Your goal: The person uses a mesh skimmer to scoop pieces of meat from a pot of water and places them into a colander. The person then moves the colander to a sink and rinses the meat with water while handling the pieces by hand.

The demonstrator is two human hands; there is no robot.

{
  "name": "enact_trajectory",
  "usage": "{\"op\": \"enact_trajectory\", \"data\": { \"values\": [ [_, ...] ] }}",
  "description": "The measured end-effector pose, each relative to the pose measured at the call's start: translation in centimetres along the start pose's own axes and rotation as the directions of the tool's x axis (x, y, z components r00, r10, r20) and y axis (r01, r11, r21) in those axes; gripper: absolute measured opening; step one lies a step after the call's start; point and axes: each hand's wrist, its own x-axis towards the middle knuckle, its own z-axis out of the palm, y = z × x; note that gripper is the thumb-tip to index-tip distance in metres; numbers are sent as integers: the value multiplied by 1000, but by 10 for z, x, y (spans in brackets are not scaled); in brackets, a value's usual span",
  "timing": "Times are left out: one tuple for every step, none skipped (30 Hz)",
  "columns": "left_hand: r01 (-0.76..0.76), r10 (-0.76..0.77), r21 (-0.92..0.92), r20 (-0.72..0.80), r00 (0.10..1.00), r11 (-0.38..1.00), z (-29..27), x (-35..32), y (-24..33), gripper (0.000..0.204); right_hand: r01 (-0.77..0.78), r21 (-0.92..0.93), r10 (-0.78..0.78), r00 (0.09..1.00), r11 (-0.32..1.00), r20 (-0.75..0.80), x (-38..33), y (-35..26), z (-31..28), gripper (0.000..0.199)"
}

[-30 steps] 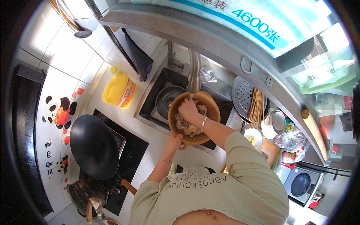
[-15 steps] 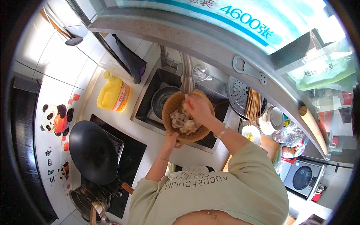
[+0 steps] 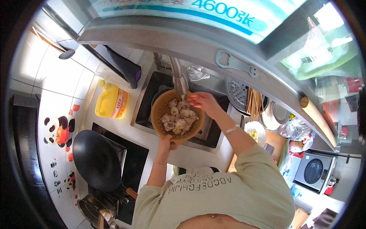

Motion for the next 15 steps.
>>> {"op": "enact_trajectory", "data": {
  "values": [
    [-8,8,10,-17,1000,1000,1,2,-1,20,-35,134,28,998,990,51,15,6,9,22],
    [-19,19,18,-34,999,1000,0,6,-4,19,-94,245,82,995,965,59,29,11,15,22],
    [-30,32,26,-51,998,999,-1,11,-8,19,-150,352,132,988,924,75,43,15,20,22],
    [-2,3,35,-24,1000,999,-6,15,-11,20,-208,452,181,978,867,104,51,16,27,21],
    [26,-27,47,3,1000,999,-13,19,-15,20,-212,428,196,977,878,83,56,16,32,21],
    [55,-56,53,27,998,997,-16,19,-15,21,-222,400,214,975,889,65,58,15,40,21],
    [41,-41,55,4,999,998,-15,20,-16,22,-231,372,231,972,899,46,58,12,43,21],
    [27,-26,60,-17,1000,998,-13,21,-17,22,-187,207,188,982,960,13,55,10,43,22],
    [17,-15,56,-43,999,998,-13,21,-20,22,-148,28,148,989,989,-10,41,-1,49,23],
    [30,-28,54,-36,999,998,-11,18,-18,21,-105,-152,101,994,983,-32,29,-7,48,25],
    [43,-42,53,-29,999,998,-9,15,-15,20,45,-383,-35,999,923,33,26,0,38,29],
    [55,-54,58,-17,998,997,-6,14,-12,19,197,-581,-154,980,790,123,24,10,23,33],
    [53,-52,14,-29,998,999,-4,16,-13,20,339,-731,-236,941,593,244,18,13,14,37],
    [50,-51,-28,-41,998,998,-3,19,-18,21,366,-820,-374,905,441,203,8,16,5,41],
    [46,-51,-76,-57,997,996,-4,23,-24,22,362,-891,-503,844,276,187,-8,15,1,45]
  ]
}}
